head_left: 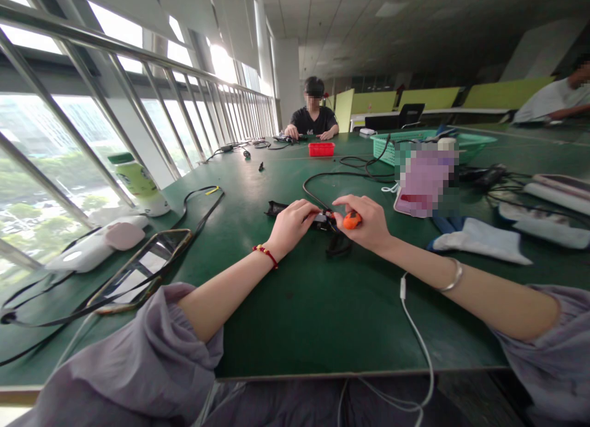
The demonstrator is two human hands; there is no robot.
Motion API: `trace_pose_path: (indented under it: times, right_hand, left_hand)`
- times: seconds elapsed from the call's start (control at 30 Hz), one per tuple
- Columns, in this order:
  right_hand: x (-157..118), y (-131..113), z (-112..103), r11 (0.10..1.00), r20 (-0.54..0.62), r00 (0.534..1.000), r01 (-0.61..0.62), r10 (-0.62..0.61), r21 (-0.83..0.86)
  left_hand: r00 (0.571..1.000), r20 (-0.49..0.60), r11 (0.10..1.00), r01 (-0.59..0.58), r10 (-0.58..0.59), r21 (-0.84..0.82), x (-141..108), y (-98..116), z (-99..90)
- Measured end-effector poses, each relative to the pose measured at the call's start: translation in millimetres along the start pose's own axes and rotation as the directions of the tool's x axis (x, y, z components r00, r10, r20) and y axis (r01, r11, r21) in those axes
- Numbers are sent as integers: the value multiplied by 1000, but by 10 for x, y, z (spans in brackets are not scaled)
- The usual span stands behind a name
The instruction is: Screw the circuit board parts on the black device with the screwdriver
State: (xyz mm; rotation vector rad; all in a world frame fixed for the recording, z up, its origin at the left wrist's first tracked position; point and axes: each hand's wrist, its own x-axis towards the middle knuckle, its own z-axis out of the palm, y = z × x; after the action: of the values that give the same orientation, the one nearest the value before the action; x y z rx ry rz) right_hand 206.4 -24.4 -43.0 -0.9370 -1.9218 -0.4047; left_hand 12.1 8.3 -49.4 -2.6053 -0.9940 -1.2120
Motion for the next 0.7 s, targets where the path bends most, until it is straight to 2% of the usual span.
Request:
trace_pose_path:
  times: [0.1, 0.17, 0.23, 0.3, 0.43, 0.6, 0.7]
  right_hand:
    - [12, -22, -57, 989, -69, 995, 80, -72, 125]
    - [16, -14, -90, 974, -91, 979, 192, -181, 123]
    - [19, -7, -118, 970, -105, 969, 231, -222, 77]
    - [23, -19, -143, 984, -116, 981, 166, -157, 68]
    - [29, -94, -176, 978, -81, 994, -57, 74, 203]
    - [13, -152, -183, 934, -129, 980, -97, 149, 344]
    - [4, -166, -195, 901, -114, 971, -148, 211, 407]
  left_hand:
    - [1000, 12, 1000, 4, -4, 2, 0, 8, -8]
    - [1000, 14, 1000, 14, -14, -4, 0, 12, -11]
    - [999, 11, 999, 35, -35, -31, 2, 13, -11]
    - [997, -3, 995, 73, -74, -69, 6, 11, -8]
    - [992, -14, 987, 121, -123, -102, 14, 5, 1]
    - [997, 1, 994, 75, -75, -79, 6, 13, 4]
    - [998, 28, 998, 63, -63, -26, -5, 35, -7]
